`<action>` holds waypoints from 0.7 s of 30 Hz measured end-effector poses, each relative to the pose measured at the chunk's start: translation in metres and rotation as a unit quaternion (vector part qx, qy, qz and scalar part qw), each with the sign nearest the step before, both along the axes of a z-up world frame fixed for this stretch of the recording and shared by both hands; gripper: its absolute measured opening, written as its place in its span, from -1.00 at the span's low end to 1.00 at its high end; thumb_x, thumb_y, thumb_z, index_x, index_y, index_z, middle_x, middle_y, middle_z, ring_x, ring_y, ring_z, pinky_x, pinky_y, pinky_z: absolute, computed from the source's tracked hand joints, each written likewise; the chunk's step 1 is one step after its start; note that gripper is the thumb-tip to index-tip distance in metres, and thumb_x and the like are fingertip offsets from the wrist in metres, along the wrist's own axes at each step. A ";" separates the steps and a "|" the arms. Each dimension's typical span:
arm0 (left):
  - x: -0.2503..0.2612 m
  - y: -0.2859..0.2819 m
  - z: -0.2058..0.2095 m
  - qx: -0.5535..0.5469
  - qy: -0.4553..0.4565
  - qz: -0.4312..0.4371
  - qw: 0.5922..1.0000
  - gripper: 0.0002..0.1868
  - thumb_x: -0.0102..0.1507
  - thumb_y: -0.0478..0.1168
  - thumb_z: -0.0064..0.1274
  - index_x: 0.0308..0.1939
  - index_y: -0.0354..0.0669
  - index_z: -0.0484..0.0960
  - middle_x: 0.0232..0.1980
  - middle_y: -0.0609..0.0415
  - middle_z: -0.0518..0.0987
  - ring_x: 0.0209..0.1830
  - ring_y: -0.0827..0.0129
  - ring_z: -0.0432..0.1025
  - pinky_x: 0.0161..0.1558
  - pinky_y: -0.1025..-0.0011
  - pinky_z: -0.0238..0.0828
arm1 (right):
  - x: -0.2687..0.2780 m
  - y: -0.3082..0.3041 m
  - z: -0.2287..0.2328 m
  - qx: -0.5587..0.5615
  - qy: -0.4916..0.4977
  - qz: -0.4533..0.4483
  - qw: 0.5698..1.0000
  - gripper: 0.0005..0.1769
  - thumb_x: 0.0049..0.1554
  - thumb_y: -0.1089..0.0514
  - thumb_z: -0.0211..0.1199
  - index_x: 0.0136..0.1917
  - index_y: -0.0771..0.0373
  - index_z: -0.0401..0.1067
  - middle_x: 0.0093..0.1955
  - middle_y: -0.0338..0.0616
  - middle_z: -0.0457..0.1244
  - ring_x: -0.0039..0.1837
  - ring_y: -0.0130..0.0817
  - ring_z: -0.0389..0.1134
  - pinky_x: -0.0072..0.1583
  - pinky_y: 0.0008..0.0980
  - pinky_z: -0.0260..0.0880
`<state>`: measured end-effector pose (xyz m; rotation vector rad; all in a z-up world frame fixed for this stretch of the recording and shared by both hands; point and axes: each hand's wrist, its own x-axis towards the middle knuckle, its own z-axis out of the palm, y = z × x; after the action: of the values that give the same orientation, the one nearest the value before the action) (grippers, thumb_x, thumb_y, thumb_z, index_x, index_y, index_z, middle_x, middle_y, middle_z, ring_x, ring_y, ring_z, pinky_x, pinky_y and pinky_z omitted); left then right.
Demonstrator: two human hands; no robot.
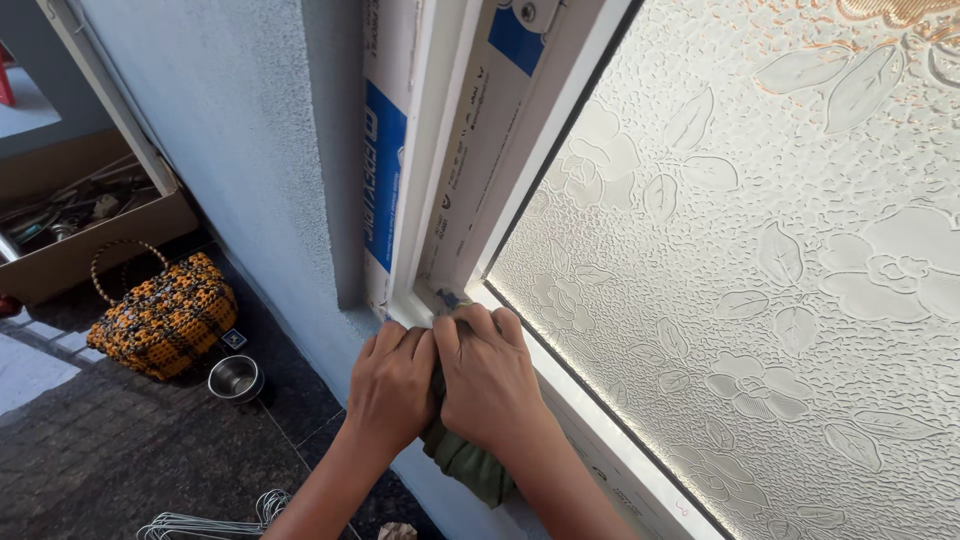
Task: The person wipes a window frame and screen using a green cloth. They clean the lower frame, vertical edges, and the mesh screen, then move to the adjacent frosted glass pane and its frame, wiping each section methodically.
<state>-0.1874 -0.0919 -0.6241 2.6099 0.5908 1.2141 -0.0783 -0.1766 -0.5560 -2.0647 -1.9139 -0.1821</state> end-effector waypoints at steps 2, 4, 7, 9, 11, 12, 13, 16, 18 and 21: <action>0.002 -0.010 0.000 -0.006 0.011 -0.009 1.000 -0.87 0.13 -0.28 0.03 -0.26 -0.21 0.56 -0.25 0.04 0.59 -0.19 0.13 0.41 -0.18 0.23 0.35 | -0.001 -0.013 -0.001 0.005 0.008 -0.015 1.000 -0.53 -0.15 0.24 0.17 0.08 0.34 0.38 0.08 -0.01 0.34 0.30 -0.17 0.21 0.31 -0.17 0.02; 0.005 -0.020 0.000 -0.004 0.007 -0.017 1.000 -0.86 0.13 -0.26 0.02 -0.26 -0.22 0.56 -0.26 0.04 0.59 -0.21 0.14 0.41 -0.19 0.25 0.35 | -0.002 -0.026 -0.003 0.014 0.019 -0.026 0.999 -0.54 -0.13 0.23 0.16 0.09 0.34 0.38 0.07 -0.03 0.34 0.33 -0.18 0.20 0.33 -0.17 0.01; 0.009 -0.035 0.000 -0.002 -0.013 -0.031 0.999 -0.83 0.12 -0.26 0.00 -0.24 -0.23 0.57 -0.24 0.05 0.58 -0.23 0.15 0.40 -0.19 0.27 0.35 | -0.002 -0.043 -0.006 0.021 0.028 -0.048 0.998 -0.58 -0.09 0.21 0.15 0.08 0.31 0.39 0.07 -0.08 0.35 0.34 -0.23 0.21 0.34 -0.18 0.01; 0.010 -0.043 0.000 -0.011 -0.015 -0.043 0.999 -0.84 0.12 -0.25 0.00 -0.26 -0.21 0.56 -0.26 0.05 0.57 -0.25 0.15 0.39 -0.19 0.26 0.35 | -0.003 -0.052 -0.008 0.030 0.034 -0.064 0.997 -0.59 -0.07 0.20 0.15 0.08 0.30 0.40 0.08 -0.09 0.35 0.34 -0.24 0.22 0.33 -0.19 0.02; 0.012 -0.051 -0.001 -0.020 -0.009 -0.050 0.998 -0.87 0.12 -0.23 0.02 -0.31 -0.19 0.55 -0.30 0.06 0.55 -0.28 0.15 0.38 -0.24 0.26 0.34 | -0.003 -0.062 -0.010 0.037 0.034 -0.076 0.996 -0.59 -0.06 0.19 0.15 0.09 0.29 0.41 0.09 -0.09 0.36 0.34 -0.25 0.22 0.33 -0.19 0.03; 0.013 -0.055 -0.001 -0.024 -0.006 -0.053 0.998 -0.88 0.12 -0.22 0.03 -0.33 -0.18 0.55 -0.33 0.06 0.54 -0.29 0.15 0.38 -0.26 0.25 0.33 | -0.003 -0.068 -0.011 0.040 0.032 -0.080 0.995 -0.59 -0.06 0.19 0.15 0.10 0.29 0.41 0.10 -0.10 0.36 0.34 -0.25 0.22 0.33 -0.19 0.03; 0.013 -0.060 -0.002 -0.029 -0.005 -0.061 0.998 -0.90 0.12 -0.22 0.02 -0.34 -0.17 0.54 -0.33 0.06 0.53 -0.29 0.15 0.38 -0.24 0.26 0.33 | -0.003 -0.073 -0.012 0.043 0.030 -0.084 0.995 -0.58 -0.05 0.19 0.15 0.10 0.29 0.42 0.10 -0.10 0.36 0.35 -0.26 0.22 0.33 -0.19 0.04; 0.014 -0.074 -0.003 -0.043 -0.006 -0.079 0.996 -0.92 0.13 -0.23 0.02 -0.36 -0.16 0.55 -0.34 0.06 0.52 -0.30 0.17 0.37 -0.25 0.27 0.34 | -0.004 -0.091 -0.014 0.048 0.019 -0.102 0.993 -0.49 -0.10 0.21 0.15 0.16 0.34 0.42 0.12 -0.11 0.37 0.36 -0.26 0.24 0.35 -0.17 0.02; 0.015 -0.083 -0.002 -0.057 -0.007 -0.087 0.995 -0.91 0.13 -0.24 0.02 -0.36 -0.17 0.57 -0.37 0.08 0.52 -0.34 0.20 0.37 -0.29 0.30 0.32 | -0.003 -0.102 -0.016 0.057 0.007 -0.112 0.992 -0.47 -0.13 0.23 0.15 0.15 0.32 0.42 0.15 -0.05 0.37 0.34 -0.27 0.25 0.34 -0.16 0.01; 0.014 -0.091 0.000 -0.085 -0.034 -0.122 0.988 -0.89 0.11 -0.31 0.03 -0.30 -0.22 0.60 -0.34 0.07 0.54 -0.34 0.19 0.37 -0.27 0.28 0.34 | -0.001 -0.117 -0.023 0.042 0.010 -0.119 0.992 -0.41 -0.21 0.25 0.14 0.15 0.31 0.45 0.06 -0.12 0.39 0.33 -0.28 0.28 0.28 -0.16 0.06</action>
<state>-0.1736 -0.1830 -0.6244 2.4047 0.3341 1.1186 -0.0793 -0.2941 -0.5790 -2.2234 -1.6154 -0.2914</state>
